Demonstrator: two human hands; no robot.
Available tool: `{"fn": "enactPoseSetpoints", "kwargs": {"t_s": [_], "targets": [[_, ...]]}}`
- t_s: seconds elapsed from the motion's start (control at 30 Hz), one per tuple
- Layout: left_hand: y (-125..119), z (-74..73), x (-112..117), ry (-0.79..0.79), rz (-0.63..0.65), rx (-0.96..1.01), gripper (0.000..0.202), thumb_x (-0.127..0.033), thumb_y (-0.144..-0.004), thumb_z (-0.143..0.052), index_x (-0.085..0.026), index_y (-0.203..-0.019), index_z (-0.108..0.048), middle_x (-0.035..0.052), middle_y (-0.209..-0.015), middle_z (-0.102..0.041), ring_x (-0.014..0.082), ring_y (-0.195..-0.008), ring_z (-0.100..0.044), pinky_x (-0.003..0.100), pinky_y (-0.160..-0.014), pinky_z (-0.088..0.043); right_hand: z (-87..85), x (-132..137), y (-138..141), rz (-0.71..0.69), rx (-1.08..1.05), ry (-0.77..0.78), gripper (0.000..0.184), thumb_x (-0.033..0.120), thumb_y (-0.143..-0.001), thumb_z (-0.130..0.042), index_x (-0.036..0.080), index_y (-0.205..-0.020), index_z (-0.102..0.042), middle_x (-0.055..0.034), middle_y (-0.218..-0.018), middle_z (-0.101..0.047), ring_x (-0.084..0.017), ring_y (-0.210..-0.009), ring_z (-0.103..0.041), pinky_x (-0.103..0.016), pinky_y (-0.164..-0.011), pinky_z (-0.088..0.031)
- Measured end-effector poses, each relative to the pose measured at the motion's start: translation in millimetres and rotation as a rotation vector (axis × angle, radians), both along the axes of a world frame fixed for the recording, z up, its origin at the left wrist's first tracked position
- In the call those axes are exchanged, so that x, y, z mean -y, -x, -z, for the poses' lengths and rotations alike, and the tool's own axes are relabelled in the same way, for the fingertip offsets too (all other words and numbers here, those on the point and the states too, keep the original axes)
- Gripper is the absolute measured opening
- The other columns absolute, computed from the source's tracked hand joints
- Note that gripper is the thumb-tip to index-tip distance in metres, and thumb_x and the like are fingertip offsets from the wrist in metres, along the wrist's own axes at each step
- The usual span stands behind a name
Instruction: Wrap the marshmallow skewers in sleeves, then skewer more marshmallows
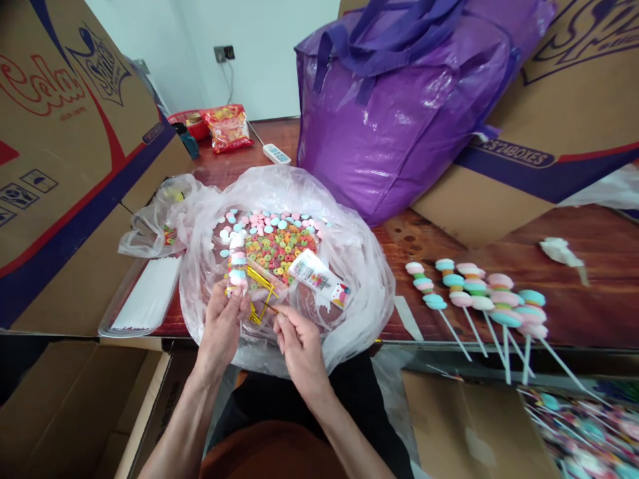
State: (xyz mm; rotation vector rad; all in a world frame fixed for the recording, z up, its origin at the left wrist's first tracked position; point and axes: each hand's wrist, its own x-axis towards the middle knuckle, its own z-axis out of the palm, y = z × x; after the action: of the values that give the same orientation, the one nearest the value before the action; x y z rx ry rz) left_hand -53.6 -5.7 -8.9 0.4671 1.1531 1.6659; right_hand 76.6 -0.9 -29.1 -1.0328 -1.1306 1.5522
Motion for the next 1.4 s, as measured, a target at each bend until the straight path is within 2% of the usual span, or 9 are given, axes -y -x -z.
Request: {"fn": "enactPoseSetpoints", "kwargs": {"t_s": [0.17, 0.3, 0.4, 0.53, 0.67, 0.87, 1.0, 1.23, 1.4], "targets": [[-7.0, 5.8, 1.9, -0.019, 0.034, -0.069, 0.03, -0.042, -0.084, -0.073, -0.022, -0.088, -0.05, -0.0061, -0.07, -0.047, 0.0071, -0.06, -0.042, 0.017, -0.055, -0.034, -21.2, -11.2, -12.1, -0.091, 0.058, -0.169, 0.015, 0.033, -0.091, -0.058, 0.02, -0.093, -0.065, 0.0032, -0.064, -0.061, -0.008, -0.047, -0.044, -0.023, -0.048, -0.037], [-14.0, 4.8, 1.3, -0.033, 0.107, 0.003, 0.028, -0.041, -0.083, -0.074, -0.022, -0.088, -0.054, -0.0065, -0.066, -0.047, 0.0059, -0.054, -0.04, 0.016, -0.052, -0.033, -21.0, -14.1, -2.7, -0.078, 0.055, -0.096, 0.02, 0.034, -0.087, -0.066, 0.019, -0.074, -0.061, 0.0024, -0.06, -0.062, -0.009, -0.047, -0.044, -0.022, -0.046, -0.035], [-18.6, 4.3, 1.3, -0.02, 0.142, 0.018, 0.027, -0.039, -0.081, -0.076, -0.02, -0.085, -0.058, -0.004, -0.071, -0.054, 0.0062, -0.057, -0.046, 0.017, -0.055, -0.038, -9.1, -14.5, 6.9, 0.027, 0.029, -0.053, 0.022, 0.039, -0.079, -0.075, 0.019, -0.073, -0.067, 0.0022, -0.061, -0.059, -0.01, -0.052, -0.046, -0.023, -0.047, -0.036], [-25.5, 5.4, 3.7, -0.012, 0.086, -0.051, 0.02, -0.033, -0.082, -0.074, -0.021, -0.09, -0.06, -0.0023, -0.079, -0.059, 0.0083, -0.065, -0.052, 0.018, -0.063, -0.044, 0.6, -15.3, 15.2, 0.157, -0.063, 0.047, 0.029, 0.042, -0.07, -0.082, 0.018, -0.067, -0.065, 0.0008, -0.065, -0.059, -0.012, -0.06, -0.051, -0.024, -0.052, -0.042], [-32.8, 5.7, 6.6, -0.051, 0.023, -0.184, 0.014, -0.025, -0.085, -0.07, -0.023, -0.093, -0.059, -0.0033, -0.078, -0.057, 0.0092, -0.068, -0.051, 0.019, -0.067, -0.044, -4.5, -16.8, 17.1, 0.184, -0.171, 0.187, 0.038, 0.041, -0.063, -0.087, 0.018, -0.06, -0.057, 0.0051, -0.055, -0.05, -0.009, -0.052, -0.042, -0.022, -0.049, -0.036], [-39.0, 8.4, 8.2, -0.098, 0.001, -0.079, 0.015, -0.028, -0.083, -0.072, -0.021, -0.081, -0.06, -0.0024, -0.078, -0.059, 0.0098, -0.072, -0.053, 0.02, -0.072, -0.046, -11.3, -18.9, 16.4, 0.225, -0.191, 0.182, 0.039, 0.038, -0.062, -0.087, 0.018, -0.058, -0.054, 0.0063, -0.055, -0.047, -0.008, -0.053, -0.04, -0.022, -0.051, -0.036], [-39.3, 7.1, 5.6, -0.117, -0.001, -0.125, 0.02, -0.032, -0.081, -0.076, -0.02, -0.082, -0.06, -0.0007, -0.08, -0.063, 0.0109, -0.076, -0.057, 0.022, -0.076, -0.048, -14.1, -18.3, 13.0, 0.21, -0.144, 0.113, 0.034, 0.039, -0.072, -0.08, 0.018, -0.063, -0.056, 0.0045, -0.061, -0.05, -0.01, -0.059, -0.045, -0.023, -0.056, -0.04], [-38.9, -4.7, -4.4, 0.001, 0.041, 0.105, 0.039, -0.036, -0.068, -0.087, -0.017, -0.075, -0.054, -0.0062, -0.059, -0.051, 0.0037, -0.05, -0.042, 0.015, -0.051, -0.036, -10.1, -12.4, 1.5, 0.041, -0.152, 0.075, 0.022, 0.04, -0.084, -0.07, 0.021, -0.08, -0.058, 0.0029, -0.071, -0.055, -0.012, -0.061, -0.047, -0.023, -0.054, -0.039], [-33.0, -16.8, -2.5, 0.076, 0.265, 0.304, 0.041, -0.031, -0.068, -0.087, -0.015, -0.073, -0.05, -0.0085, -0.055, -0.042, 0.0005, -0.045, -0.026, 0.012, -0.043, -0.024, -4.2, -16.5, -7.9, -0.013, -0.197, 0.018, 0.026, 0.043, -0.085, -0.069, 0.022, -0.08, -0.056, 0.0028, -0.071, -0.052, -0.011, -0.06, -0.044, -0.023, -0.052, -0.035]]}}
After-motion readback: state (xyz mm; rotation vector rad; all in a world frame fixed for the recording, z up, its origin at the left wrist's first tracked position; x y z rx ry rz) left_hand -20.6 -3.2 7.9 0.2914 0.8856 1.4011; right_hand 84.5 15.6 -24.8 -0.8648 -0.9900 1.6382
